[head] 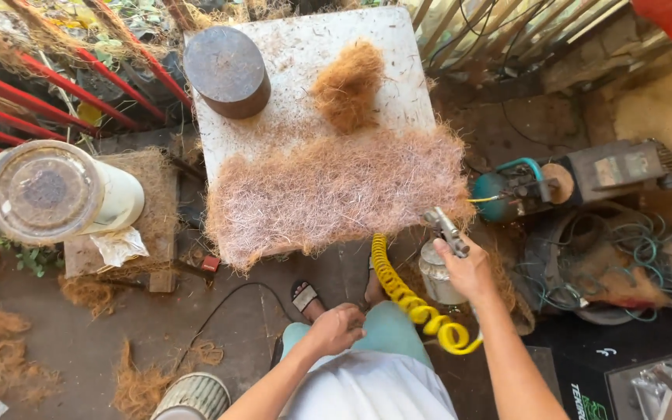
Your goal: Spraying a liquid onto a coconut fiber mat and then drying it with a hairdryer.
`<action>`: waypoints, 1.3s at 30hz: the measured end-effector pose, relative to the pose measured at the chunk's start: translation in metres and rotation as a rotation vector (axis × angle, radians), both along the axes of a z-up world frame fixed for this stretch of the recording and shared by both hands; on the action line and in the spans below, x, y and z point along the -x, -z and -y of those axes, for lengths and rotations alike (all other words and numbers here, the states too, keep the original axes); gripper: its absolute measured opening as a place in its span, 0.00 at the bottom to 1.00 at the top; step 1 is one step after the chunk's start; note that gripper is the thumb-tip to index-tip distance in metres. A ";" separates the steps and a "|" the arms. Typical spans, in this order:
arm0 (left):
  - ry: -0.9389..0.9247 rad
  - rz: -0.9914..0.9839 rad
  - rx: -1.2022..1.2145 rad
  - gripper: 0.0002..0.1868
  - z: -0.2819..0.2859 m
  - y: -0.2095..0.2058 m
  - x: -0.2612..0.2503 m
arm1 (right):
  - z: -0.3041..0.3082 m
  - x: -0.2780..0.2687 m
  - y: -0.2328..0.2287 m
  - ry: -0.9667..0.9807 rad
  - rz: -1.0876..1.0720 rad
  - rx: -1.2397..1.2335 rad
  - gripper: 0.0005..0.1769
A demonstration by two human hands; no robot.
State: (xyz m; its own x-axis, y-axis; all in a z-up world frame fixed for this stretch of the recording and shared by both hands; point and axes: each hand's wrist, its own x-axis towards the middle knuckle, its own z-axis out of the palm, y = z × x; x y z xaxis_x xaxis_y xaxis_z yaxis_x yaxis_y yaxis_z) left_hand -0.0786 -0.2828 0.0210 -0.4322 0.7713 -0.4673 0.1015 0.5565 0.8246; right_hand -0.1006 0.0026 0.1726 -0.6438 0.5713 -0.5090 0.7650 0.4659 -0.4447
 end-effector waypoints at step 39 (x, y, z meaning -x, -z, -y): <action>-0.523 0.152 0.043 0.23 -0.177 -0.014 0.000 | -0.248 0.105 -0.016 -0.818 -0.253 -0.206 0.13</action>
State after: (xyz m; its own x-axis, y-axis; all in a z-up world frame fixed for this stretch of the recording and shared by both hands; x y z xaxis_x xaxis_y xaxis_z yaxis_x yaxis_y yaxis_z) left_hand -0.0790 -0.1059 0.0345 -0.6779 0.4509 -0.5806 -0.3162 0.5341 0.7840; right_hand -0.2056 0.2510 0.1883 -0.9710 -0.0537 -0.2330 0.0461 0.9142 -0.4026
